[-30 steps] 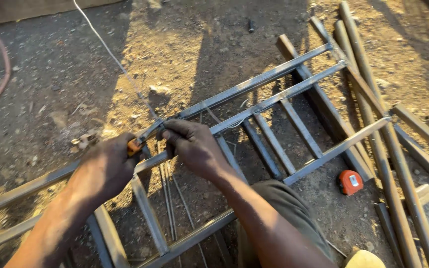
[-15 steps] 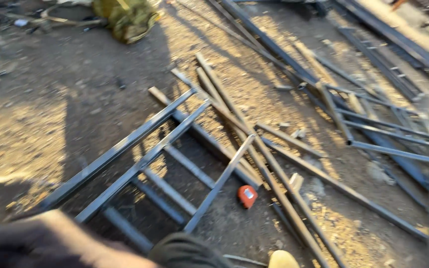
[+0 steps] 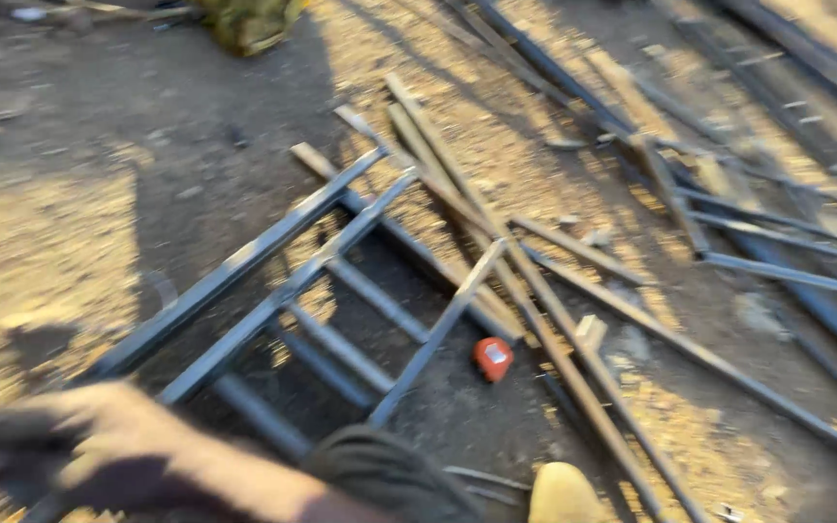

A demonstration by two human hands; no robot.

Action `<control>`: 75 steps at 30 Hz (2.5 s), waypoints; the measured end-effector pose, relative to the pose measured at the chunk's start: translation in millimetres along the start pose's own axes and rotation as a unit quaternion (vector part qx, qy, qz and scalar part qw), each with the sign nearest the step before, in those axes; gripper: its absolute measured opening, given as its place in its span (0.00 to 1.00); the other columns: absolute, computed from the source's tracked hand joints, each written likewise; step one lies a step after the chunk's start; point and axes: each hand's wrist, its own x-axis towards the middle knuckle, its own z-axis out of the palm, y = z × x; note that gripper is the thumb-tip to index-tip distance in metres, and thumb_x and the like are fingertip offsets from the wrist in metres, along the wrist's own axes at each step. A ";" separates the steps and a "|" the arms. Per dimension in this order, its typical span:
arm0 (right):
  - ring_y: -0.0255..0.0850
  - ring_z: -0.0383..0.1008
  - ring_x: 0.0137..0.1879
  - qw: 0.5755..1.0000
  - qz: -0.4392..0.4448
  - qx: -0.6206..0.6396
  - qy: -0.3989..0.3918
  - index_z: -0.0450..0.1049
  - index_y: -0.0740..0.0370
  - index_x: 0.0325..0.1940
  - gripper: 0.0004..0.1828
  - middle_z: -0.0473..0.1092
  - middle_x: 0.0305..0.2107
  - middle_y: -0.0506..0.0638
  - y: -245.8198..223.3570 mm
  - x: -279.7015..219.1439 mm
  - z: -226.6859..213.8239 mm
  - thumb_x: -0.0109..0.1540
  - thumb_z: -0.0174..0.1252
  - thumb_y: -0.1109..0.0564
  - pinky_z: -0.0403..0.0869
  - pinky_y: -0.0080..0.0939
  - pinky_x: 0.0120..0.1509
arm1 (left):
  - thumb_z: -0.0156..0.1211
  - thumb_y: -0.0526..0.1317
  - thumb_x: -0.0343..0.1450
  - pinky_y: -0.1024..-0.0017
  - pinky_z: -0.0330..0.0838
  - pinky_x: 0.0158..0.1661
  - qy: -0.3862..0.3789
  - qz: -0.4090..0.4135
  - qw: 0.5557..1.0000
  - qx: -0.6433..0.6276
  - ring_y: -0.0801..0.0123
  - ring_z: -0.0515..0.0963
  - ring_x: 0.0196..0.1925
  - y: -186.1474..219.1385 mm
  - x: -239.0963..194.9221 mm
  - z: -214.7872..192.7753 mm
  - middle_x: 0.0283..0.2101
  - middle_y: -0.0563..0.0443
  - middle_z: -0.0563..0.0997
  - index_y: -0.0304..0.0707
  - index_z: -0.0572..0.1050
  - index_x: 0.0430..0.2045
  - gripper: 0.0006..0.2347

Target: Securing metal bars to a frame by twisting wire around the joints using pliers

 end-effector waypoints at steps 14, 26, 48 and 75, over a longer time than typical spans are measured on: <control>0.36 0.79 0.55 0.920 -0.171 -0.350 0.040 0.79 0.60 0.55 0.13 0.80 0.49 0.51 -59.9 0.1 47.0 0.67 0.57 0.56 0.76 0.37 0.60 | 0.59 0.49 0.67 0.67 0.64 0.34 0.038 -0.050 0.994 0.093 0.70 0.70 0.28 8.2 -145.2 -54.0 0.23 0.55 0.78 0.44 0.80 0.20 0.11; 0.41 0.82 0.51 0.864 -0.253 -0.435 0.029 0.77 0.61 0.52 0.10 0.79 0.46 0.52 -62.6 -0.2 46.6 0.68 0.56 0.58 0.78 0.39 0.56 | 0.64 0.43 0.70 0.70 0.64 0.33 0.022 -0.060 0.998 0.004 0.70 0.69 0.30 4.4 -141.7 -43.8 0.27 0.55 0.77 0.44 0.79 0.28 0.06; 0.38 0.77 0.33 0.842 -0.091 -0.522 0.100 0.82 0.43 0.49 0.14 0.78 0.28 0.42 -65.3 -2.4 56.2 0.65 0.52 0.51 0.69 0.40 0.35 | 0.46 0.38 0.71 0.53 0.76 0.39 0.136 -0.136 0.976 0.102 0.45 0.86 0.38 31.6 -141.8 -13.6 0.39 0.35 0.86 0.44 0.74 0.38 0.08; 0.32 0.57 0.17 0.772 0.141 -0.590 0.189 0.79 0.41 0.58 0.19 0.78 0.25 0.39 -26.9 7.4 68.3 0.69 0.46 0.55 0.57 0.33 0.21 | 0.37 0.35 0.76 0.61 0.79 0.23 0.283 -0.037 0.882 0.375 0.55 0.85 0.28 -37.2 -90.6 37.7 0.29 0.42 0.81 0.39 0.71 0.34 0.10</control>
